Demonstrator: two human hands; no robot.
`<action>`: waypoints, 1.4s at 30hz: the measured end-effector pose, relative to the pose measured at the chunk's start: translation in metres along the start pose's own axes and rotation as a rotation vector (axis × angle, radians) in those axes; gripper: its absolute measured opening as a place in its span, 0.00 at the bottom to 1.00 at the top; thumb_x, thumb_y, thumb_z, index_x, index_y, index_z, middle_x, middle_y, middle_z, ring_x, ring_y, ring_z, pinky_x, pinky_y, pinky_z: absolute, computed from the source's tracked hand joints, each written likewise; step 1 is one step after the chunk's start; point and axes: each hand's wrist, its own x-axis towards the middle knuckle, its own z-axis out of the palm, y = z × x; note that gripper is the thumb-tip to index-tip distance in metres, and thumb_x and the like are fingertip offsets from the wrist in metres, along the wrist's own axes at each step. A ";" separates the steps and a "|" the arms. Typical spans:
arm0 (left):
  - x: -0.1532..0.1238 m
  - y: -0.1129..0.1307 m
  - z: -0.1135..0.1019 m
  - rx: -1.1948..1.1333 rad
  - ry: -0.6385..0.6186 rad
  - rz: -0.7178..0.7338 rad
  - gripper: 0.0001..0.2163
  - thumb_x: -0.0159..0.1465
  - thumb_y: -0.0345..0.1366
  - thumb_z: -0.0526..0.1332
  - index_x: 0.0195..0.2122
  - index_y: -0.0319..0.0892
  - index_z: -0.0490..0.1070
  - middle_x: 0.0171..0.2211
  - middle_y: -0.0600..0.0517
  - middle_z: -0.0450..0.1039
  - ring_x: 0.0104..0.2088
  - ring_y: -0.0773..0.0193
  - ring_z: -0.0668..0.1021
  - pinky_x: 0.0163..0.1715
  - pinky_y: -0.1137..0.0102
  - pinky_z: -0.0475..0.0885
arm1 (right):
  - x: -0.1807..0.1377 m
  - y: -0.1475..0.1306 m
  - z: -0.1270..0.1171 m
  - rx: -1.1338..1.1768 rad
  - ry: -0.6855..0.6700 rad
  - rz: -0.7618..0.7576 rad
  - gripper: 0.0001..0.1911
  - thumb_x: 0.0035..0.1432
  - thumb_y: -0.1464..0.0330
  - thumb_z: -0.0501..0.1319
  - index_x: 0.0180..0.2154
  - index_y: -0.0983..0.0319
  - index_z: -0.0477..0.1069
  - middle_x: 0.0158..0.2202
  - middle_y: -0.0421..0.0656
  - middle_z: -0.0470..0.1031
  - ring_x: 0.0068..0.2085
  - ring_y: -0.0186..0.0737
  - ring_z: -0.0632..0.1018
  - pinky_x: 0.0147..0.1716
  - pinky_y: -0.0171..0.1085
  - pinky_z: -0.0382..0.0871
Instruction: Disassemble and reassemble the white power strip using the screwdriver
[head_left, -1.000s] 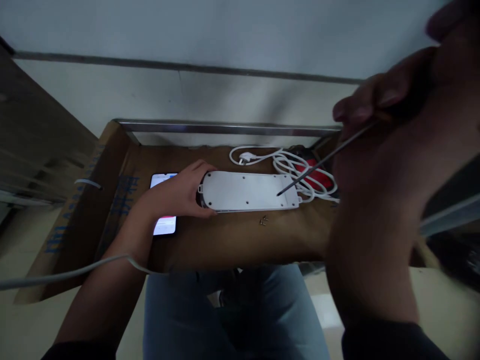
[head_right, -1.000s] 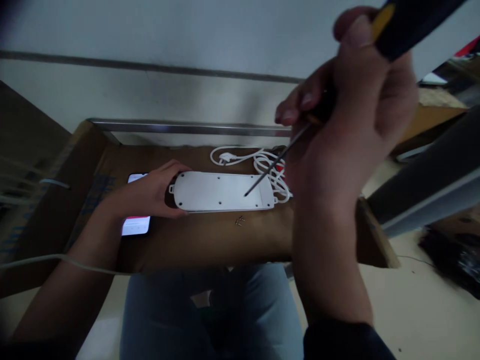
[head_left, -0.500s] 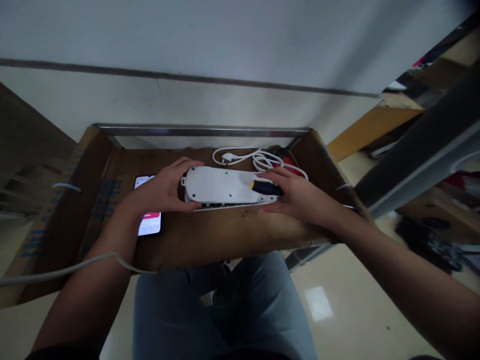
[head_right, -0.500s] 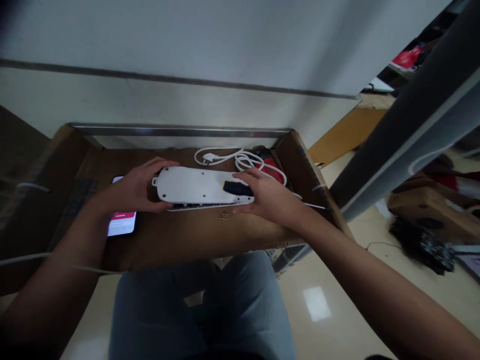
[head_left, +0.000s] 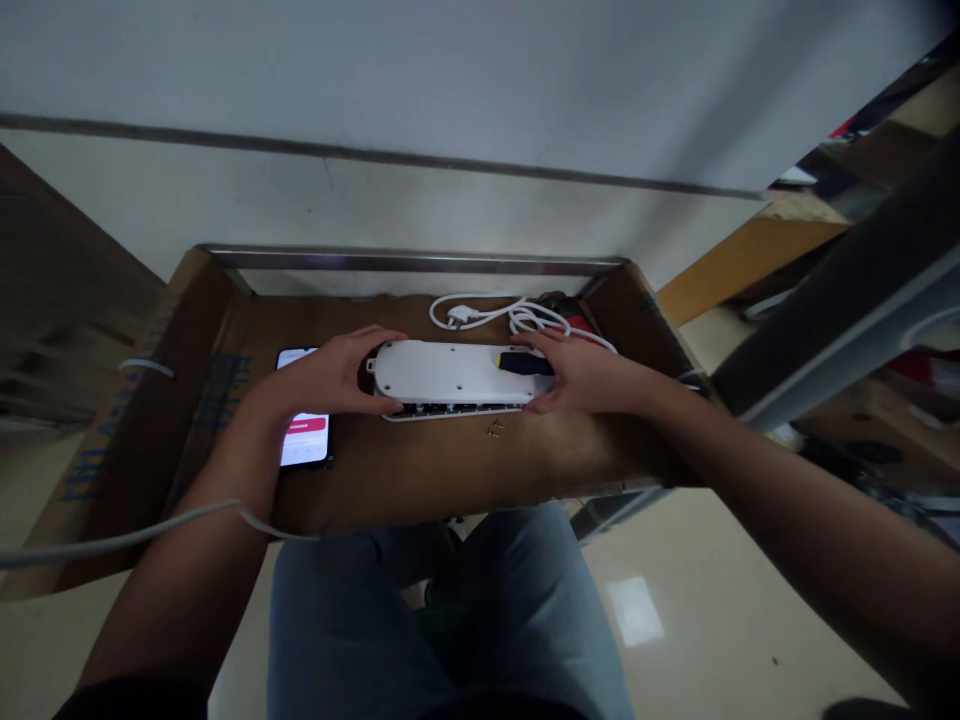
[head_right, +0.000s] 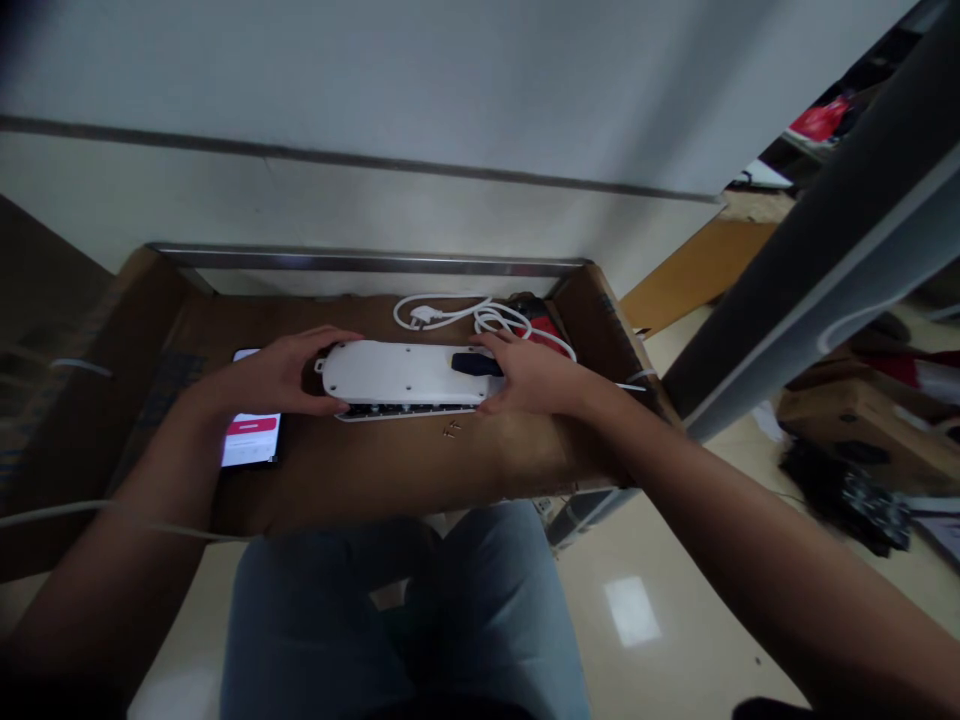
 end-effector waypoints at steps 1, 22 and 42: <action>0.000 0.001 -0.001 -0.005 -0.017 -0.014 0.41 0.57 0.53 0.71 0.67 0.36 0.67 0.63 0.39 0.72 0.61 0.47 0.77 0.63 0.60 0.70 | 0.001 0.000 -0.001 -0.002 -0.011 -0.005 0.57 0.47 0.55 0.76 0.73 0.65 0.59 0.70 0.59 0.67 0.68 0.61 0.73 0.69 0.53 0.72; -0.009 0.007 -0.013 -0.094 -0.158 -0.128 0.40 0.63 0.58 0.63 0.72 0.40 0.64 0.67 0.42 0.73 0.61 0.48 0.78 0.61 0.61 0.72 | 0.009 0.017 -0.050 0.288 -0.171 -0.051 0.49 0.44 0.37 0.71 0.61 0.59 0.75 0.57 0.48 0.80 0.53 0.54 0.81 0.57 0.51 0.80; -0.001 -0.009 0.003 -0.251 0.069 -0.263 0.34 0.68 0.69 0.52 0.50 0.44 0.82 0.50 0.47 0.84 0.53 0.47 0.81 0.60 0.55 0.72 | 0.060 0.028 -0.058 0.658 -0.421 0.119 0.29 0.50 0.43 0.73 0.36 0.62 0.76 0.21 0.34 0.58 0.22 0.23 0.55 0.18 0.27 0.53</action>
